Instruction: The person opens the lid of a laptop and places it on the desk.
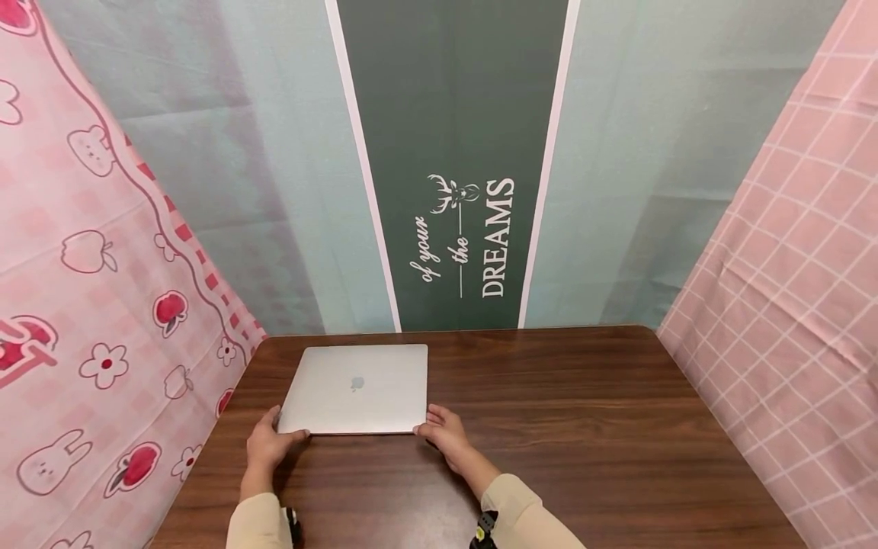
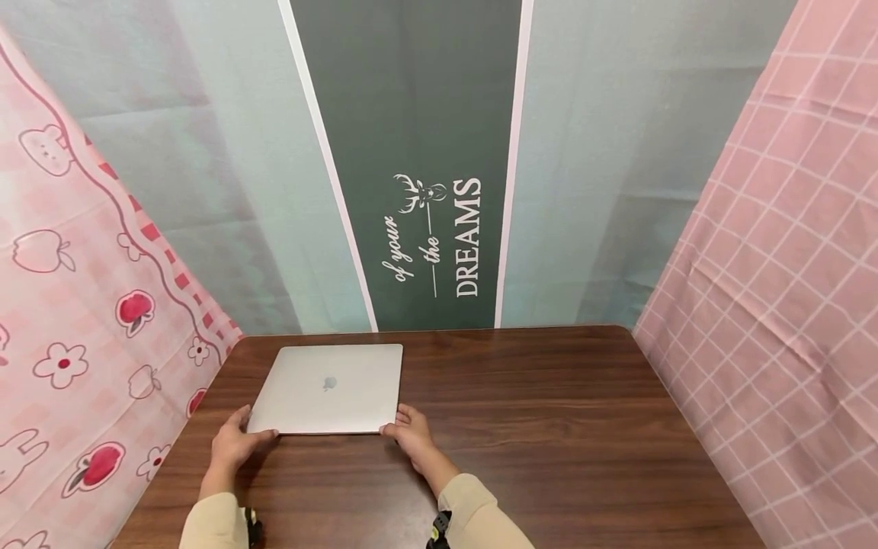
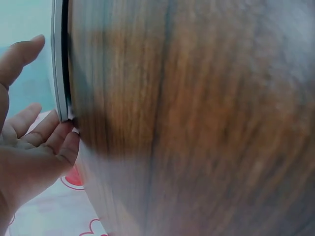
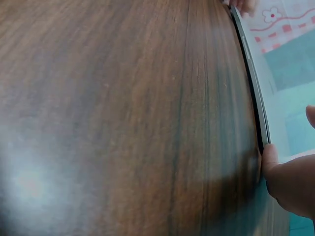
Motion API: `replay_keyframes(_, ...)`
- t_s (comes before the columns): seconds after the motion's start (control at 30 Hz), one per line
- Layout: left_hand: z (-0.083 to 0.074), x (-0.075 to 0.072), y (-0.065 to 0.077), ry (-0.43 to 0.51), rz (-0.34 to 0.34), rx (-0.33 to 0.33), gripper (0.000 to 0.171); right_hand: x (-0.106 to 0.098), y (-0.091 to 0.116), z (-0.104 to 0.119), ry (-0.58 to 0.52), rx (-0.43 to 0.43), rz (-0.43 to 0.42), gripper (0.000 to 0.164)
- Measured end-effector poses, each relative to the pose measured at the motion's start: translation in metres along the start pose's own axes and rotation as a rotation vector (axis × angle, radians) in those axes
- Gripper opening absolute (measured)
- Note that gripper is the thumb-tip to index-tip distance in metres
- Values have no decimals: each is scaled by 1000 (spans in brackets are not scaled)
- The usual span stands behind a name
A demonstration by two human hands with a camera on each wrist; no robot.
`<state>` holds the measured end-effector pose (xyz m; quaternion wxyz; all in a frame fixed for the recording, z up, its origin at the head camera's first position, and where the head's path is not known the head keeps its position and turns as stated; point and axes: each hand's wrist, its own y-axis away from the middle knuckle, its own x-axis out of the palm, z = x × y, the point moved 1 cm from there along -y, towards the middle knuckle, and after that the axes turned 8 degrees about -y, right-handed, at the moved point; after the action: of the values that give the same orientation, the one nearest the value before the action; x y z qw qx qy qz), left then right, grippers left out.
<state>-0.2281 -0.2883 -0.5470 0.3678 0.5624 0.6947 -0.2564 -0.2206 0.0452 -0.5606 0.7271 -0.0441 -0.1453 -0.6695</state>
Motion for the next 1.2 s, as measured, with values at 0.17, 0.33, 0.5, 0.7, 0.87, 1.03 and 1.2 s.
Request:
replay_keyframes(0.17, 0, -1, 3, -11, -9, 22, 82, 2, 17, 20, 15, -5, 14, 67)
replay_keyframes(0.33, -2, -2, 7, -4, 3, 17, 80, -1, 16, 10, 38, -23, 13, 65)
replay_keyframes(0.5, -3, -2, 9, 8, 9, 8, 78, -9, 12, -1, 72, -36, -5, 66)
replay_keyframes(0.7, -2, 1, 11, -3, 37, -6, 80, -18, 19, 1, 128, -27, -34, 65)
replay_keyframes(0.87, -4, 4, 13, 7, 45, 6, 82, -24, 21, -1, 164, -51, -42, 61)
replay_keyframes(1.03, -8, 8, 17, 31, 45, 2, 81, -27, 21, 1, 266, -74, -65, 60)
replay_keyframes(1.2, -14, 14, 19, 39, 40, -10, 81, -26, 23, 3, 457, -123, -99, 59)
